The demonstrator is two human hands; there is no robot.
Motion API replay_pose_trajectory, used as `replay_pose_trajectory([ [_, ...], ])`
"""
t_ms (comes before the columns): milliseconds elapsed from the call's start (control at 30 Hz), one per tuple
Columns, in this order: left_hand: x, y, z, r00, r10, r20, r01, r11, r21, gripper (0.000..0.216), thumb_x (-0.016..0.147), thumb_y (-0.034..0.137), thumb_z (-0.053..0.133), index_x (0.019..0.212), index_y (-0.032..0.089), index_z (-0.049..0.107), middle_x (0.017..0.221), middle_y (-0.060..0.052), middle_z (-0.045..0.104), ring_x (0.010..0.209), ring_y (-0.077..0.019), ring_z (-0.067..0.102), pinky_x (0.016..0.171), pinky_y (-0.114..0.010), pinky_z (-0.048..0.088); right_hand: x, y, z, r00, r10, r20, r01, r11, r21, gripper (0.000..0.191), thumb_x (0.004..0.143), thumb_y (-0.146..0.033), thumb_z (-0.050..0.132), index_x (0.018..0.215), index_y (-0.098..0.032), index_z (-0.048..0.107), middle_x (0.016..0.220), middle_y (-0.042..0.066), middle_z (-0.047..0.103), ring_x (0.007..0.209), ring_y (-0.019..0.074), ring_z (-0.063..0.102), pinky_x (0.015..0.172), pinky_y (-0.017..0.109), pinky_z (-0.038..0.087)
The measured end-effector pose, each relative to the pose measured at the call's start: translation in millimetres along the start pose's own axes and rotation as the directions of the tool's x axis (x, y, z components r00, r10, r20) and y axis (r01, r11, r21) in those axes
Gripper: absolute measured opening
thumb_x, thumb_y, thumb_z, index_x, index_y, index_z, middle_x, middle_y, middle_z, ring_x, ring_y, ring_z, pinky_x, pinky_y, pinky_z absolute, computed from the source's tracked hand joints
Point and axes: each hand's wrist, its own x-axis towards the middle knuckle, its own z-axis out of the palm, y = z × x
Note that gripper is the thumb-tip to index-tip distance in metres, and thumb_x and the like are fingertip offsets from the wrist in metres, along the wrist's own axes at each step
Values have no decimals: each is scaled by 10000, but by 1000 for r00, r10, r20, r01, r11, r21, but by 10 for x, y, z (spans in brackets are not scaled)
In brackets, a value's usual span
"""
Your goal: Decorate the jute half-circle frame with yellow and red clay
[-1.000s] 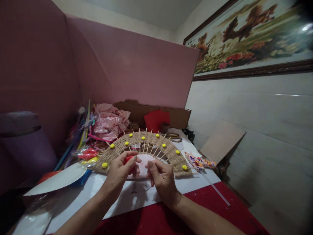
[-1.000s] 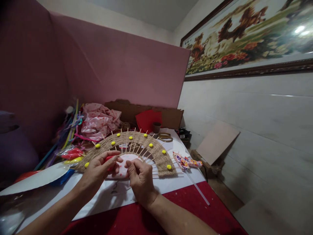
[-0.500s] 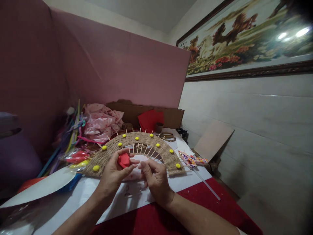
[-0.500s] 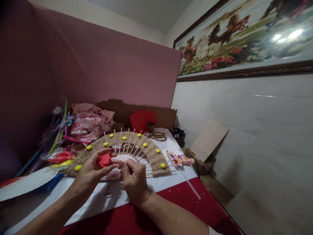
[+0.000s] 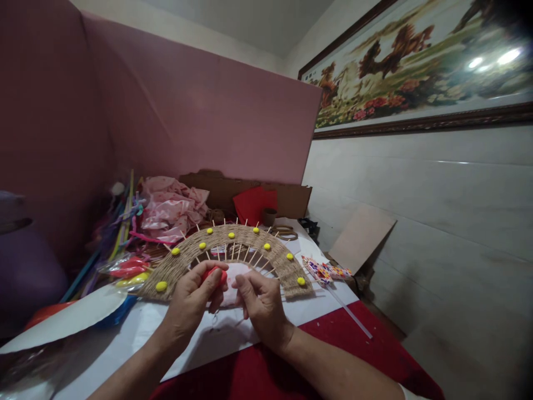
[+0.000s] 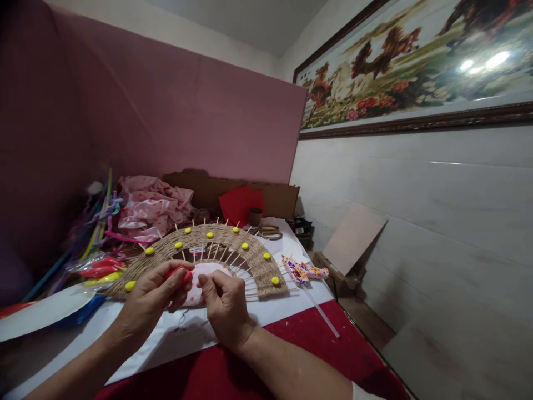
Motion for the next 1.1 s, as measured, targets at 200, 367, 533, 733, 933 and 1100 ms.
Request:
replay_pose_trajectory([
  [200, -27, 42, 14, 999, -8, -44, 11, 997, 75, 306, 692, 422, 676, 802, 160, 561, 573, 19, 569, 457, -84, 490, 389, -172, 334, 9, 26, -2, 999, 28, -24, -28, 1000, -12, 365, 898, -409, 445, 665, -167, 587, 496, -16, 531, 404, 81, 440, 406, 198, 352],
  [367, -16, 27, -3, 989, -13, -146, 35, 988, 148, 313, 693, 424, 660, 810, 168, 522, 489, 66, 505, 343, -53, 379, 321, -157, 255, 4, 26, 1, 1000, -11, 10, 12, 999, -42, 361, 892, -413, 453, 678, -162, 602, 491, -13, 537, 407, 85, 447, 409, 199, 355],
  [533, -28, 13, 50, 995, -10, -101, 27, 985, 171, 379, 720, 389, 598, 998, 152, 494, 561, 51, 556, 357, -69, 416, 349, -187, 315, 5, 8, -8, 1000, -22, 15, 22, 999, -47, 375, 896, -417, 446, 661, -169, 602, 485, -18, 534, 414, 87, 462, 416, 197, 362],
  [733, -3, 7, 55, 994, -82, -76, 89, 992, 85, 271, 692, 359, 563, 876, 171, 499, 516, 88, 444, 340, -42, 305, 332, -165, 225, 1, 21, -4, 1000, -19, 20, 20, 999, -44, 358, 893, -424, 450, 706, -168, 617, 489, -18, 541, 409, 89, 468, 411, 198, 359],
  [933, -7, 32, 26, 997, 27, -73, -11, 979, 203, 370, 747, 444, 568, 971, 151, 547, 659, 13, 549, 532, -108, 476, 485, -232, 404, -3, 26, 2, 999, -14, 38, 16, 999, -49, 354, 898, -411, 444, 702, -166, 609, 502, -15, 548, 405, 84, 461, 417, 196, 357],
  [1100, -12, 25, -12, 995, 60, -86, -38, 972, 233, 422, 806, 463, 502, 1064, 139, 580, 827, -52, 622, 636, -135, 525, 577, -260, 428, -4, 16, -2, 998, -27, 50, 29, 999, -42, 349, 900, -399, 445, 689, -169, 602, 505, -18, 546, 403, 82, 458, 424, 200, 354],
])
